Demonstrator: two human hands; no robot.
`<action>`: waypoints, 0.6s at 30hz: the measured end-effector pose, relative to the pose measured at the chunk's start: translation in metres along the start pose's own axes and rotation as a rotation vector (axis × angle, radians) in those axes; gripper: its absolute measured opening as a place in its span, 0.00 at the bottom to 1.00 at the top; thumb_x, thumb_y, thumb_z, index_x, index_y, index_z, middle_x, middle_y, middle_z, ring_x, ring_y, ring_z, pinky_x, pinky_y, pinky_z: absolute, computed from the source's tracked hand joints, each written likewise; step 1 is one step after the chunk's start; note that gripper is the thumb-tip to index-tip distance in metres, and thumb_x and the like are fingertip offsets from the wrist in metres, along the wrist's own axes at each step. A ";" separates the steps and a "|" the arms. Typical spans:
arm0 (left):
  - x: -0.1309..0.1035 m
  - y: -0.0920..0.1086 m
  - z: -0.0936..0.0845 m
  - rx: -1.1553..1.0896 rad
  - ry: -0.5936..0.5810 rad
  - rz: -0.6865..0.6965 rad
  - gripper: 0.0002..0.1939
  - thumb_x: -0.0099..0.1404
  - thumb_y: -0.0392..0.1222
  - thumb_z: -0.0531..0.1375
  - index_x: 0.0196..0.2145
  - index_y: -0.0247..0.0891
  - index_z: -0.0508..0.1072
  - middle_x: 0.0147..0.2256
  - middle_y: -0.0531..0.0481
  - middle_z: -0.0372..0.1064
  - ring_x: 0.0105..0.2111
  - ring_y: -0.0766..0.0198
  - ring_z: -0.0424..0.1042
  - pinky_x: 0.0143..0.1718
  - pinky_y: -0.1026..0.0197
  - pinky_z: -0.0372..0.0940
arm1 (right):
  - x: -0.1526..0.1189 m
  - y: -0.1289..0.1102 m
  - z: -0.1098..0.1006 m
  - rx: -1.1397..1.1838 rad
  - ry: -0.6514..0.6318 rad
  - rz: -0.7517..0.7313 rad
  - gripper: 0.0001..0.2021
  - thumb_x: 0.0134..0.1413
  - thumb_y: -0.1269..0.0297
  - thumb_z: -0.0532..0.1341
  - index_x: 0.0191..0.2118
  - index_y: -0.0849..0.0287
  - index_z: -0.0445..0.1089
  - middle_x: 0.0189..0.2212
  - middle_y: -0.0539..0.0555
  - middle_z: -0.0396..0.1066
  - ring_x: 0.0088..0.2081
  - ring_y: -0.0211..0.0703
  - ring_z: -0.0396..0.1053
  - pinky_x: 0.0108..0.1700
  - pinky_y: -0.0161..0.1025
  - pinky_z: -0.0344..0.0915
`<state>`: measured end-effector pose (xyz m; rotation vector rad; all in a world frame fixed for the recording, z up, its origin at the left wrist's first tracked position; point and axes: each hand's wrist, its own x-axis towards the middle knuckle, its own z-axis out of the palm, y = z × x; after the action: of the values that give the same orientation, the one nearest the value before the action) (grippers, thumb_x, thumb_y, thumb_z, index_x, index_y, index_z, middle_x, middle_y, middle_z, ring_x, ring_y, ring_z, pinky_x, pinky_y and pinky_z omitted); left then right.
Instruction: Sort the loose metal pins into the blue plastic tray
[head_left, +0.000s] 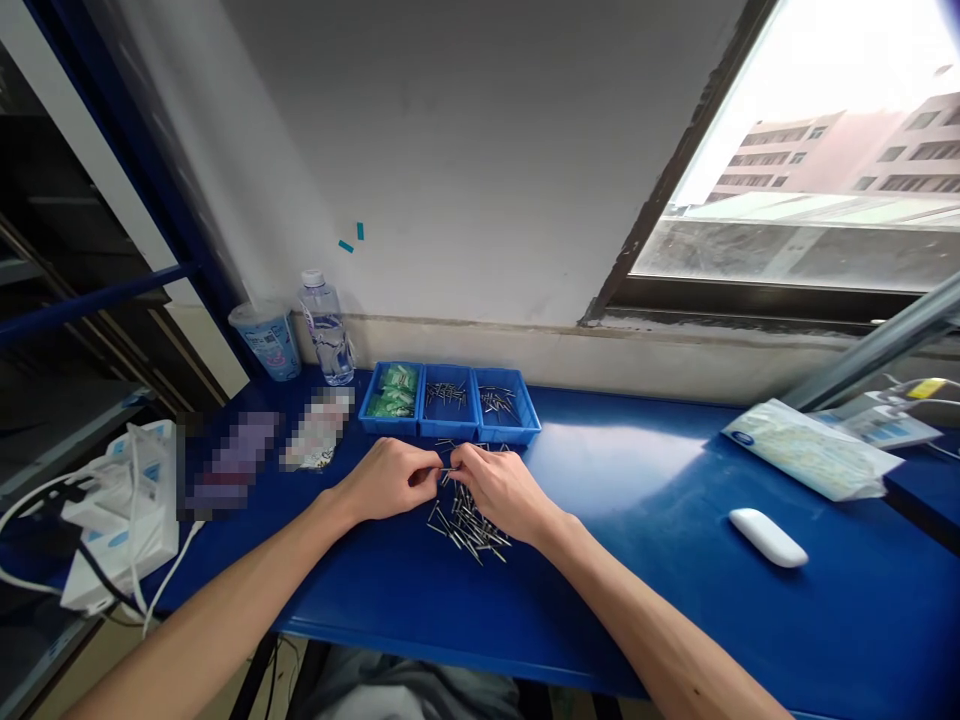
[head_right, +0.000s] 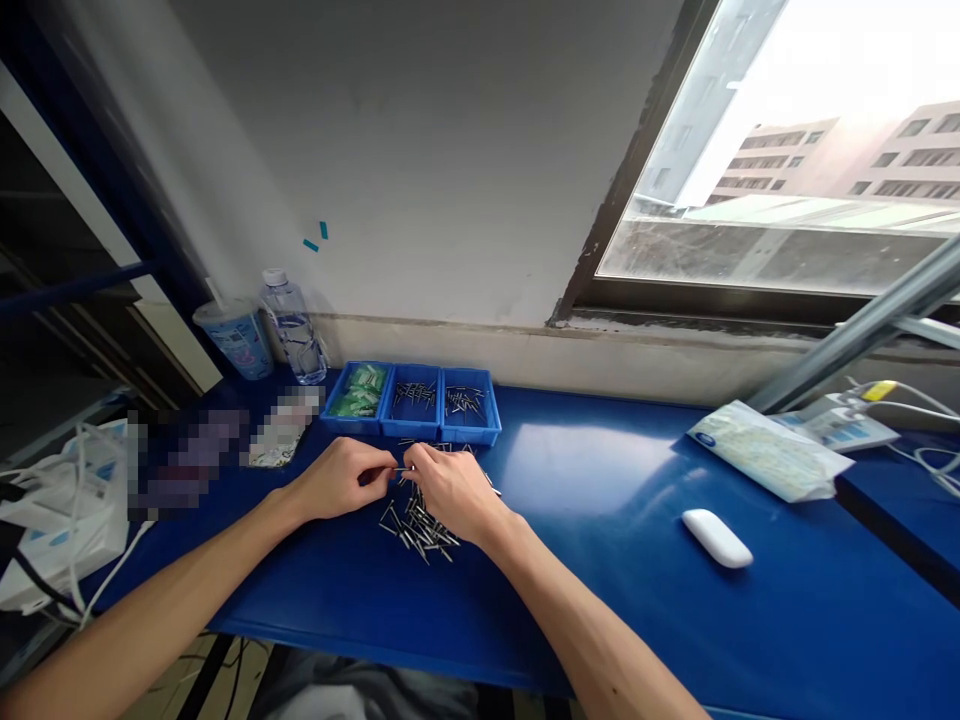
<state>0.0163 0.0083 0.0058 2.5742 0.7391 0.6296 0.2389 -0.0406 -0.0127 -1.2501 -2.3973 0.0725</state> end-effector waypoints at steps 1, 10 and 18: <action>0.000 0.000 0.000 0.006 -0.001 0.004 0.11 0.66 0.33 0.56 0.26 0.38 0.72 0.21 0.55 0.66 0.21 0.68 0.62 0.28 0.63 0.53 | 0.000 0.000 0.000 -0.003 -0.004 0.003 0.06 0.76 0.68 0.53 0.44 0.58 0.66 0.35 0.53 0.76 0.29 0.40 0.73 0.29 0.37 0.51; 0.000 -0.004 0.002 -0.020 -0.020 0.005 0.10 0.67 0.34 0.57 0.28 0.38 0.74 0.22 0.55 0.68 0.22 0.68 0.65 0.28 0.64 0.55 | 0.002 -0.001 0.000 0.035 -0.019 0.023 0.05 0.77 0.65 0.54 0.46 0.58 0.66 0.34 0.53 0.77 0.31 0.41 0.74 0.29 0.36 0.53; -0.001 -0.010 0.001 0.024 0.044 0.008 0.11 0.69 0.35 0.57 0.34 0.38 0.80 0.26 0.53 0.75 0.23 0.67 0.70 0.30 0.64 0.58 | 0.001 0.006 -0.005 0.019 0.097 0.033 0.11 0.76 0.58 0.57 0.46 0.59 0.70 0.36 0.54 0.78 0.31 0.41 0.73 0.31 0.36 0.55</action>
<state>0.0120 0.0154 -0.0005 2.5935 0.7558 0.6865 0.2455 -0.0371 -0.0092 -1.2560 -2.2888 0.0430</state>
